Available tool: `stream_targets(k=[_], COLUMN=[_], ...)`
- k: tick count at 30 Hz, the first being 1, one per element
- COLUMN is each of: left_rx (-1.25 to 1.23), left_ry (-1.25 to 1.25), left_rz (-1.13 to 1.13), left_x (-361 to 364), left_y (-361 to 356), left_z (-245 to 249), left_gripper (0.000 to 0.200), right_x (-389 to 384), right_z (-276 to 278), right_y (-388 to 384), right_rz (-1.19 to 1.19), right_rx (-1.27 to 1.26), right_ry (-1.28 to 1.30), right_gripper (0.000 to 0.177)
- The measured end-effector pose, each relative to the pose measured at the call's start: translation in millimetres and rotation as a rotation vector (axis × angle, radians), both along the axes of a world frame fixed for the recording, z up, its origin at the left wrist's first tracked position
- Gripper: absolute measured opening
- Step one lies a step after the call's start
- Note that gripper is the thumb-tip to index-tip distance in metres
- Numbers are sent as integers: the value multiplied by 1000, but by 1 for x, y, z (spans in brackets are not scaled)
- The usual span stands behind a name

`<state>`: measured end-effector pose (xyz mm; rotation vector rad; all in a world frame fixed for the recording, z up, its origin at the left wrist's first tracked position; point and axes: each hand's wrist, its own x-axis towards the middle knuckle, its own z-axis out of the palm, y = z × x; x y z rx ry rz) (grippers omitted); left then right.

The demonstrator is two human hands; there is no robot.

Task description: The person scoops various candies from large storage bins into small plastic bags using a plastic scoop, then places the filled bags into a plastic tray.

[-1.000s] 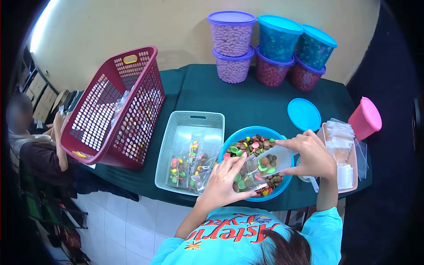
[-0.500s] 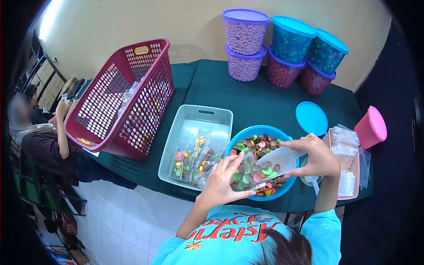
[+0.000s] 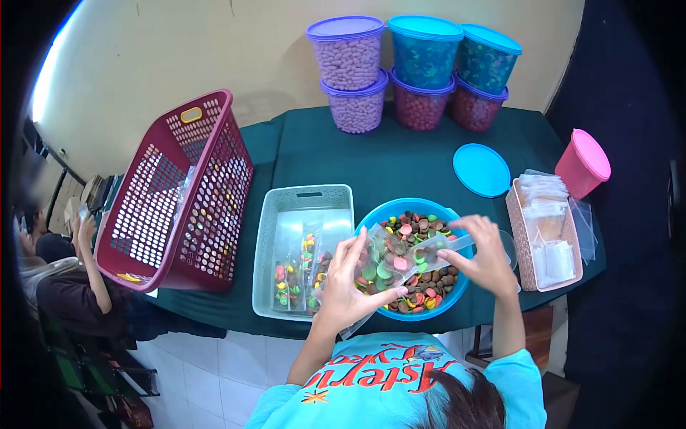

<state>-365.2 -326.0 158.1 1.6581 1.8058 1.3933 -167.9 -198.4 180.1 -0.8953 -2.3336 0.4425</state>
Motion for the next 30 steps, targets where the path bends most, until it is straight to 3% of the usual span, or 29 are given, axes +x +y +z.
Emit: stream_targets(k=[1,2,4,6,8,9,10,12,13,15,17,20,21,22,25,30], left_rx=[-5,-6,6,8,21,63,58,-61,42,6,34,106,108,99,48,45], left_ry=[2,3,31,63,83,27,27,-349,-413,-373,-345,-364,-365,-437,-645,-748], left_rz=[20,38,16,-2,-5,-33,-34,-126,-111,-121,-73,-16,-1,-28,-96,-141], left_x=[2,4,7,9,8,8,5,-2,3,1,9,27,28,30,30,33], left_y=[2,4,9,11,10,8,7,6,7,8,9,5,4,3,-2,-6], left_z=[0,0,-3,-4,-3,3,1,-7,-10,-17,-19,-25,-25,-25,-29,-26], left_gripper=[98,98,99,101,104,90,90,73,49,41,27,27,27,28,37,52], right_x=[0,-4,-14,-29,-34,-34,-35,-35,-35,-38,-44,-61,-63,-63,-60,-66], right_z=[3,-4,-2,-13,-20,-26,-29,-29,-24,-23,-30,-29,-31,-31,-33,-26], right_y=[-10,-18,-42,-50,-46,-39,-35,-30,-29,-29,-28,-40,-40,-40,-35,-43], right_rz=[57,212,299,230,160,109,58,28,12,4,-5,57,84,98,190,243], right_rx=[-143,-290,-594,-411,-452,-485,-520,-607,-625,-646,-507,-551,-405,-412,-613,-660], right_ry=[62,250,316,326,384,444,502,656,678,693,705,884,790,785,790,687], right_gripper=[29,24,20,19,20,21,21,23,24,24,22,22,25,25,27,26])
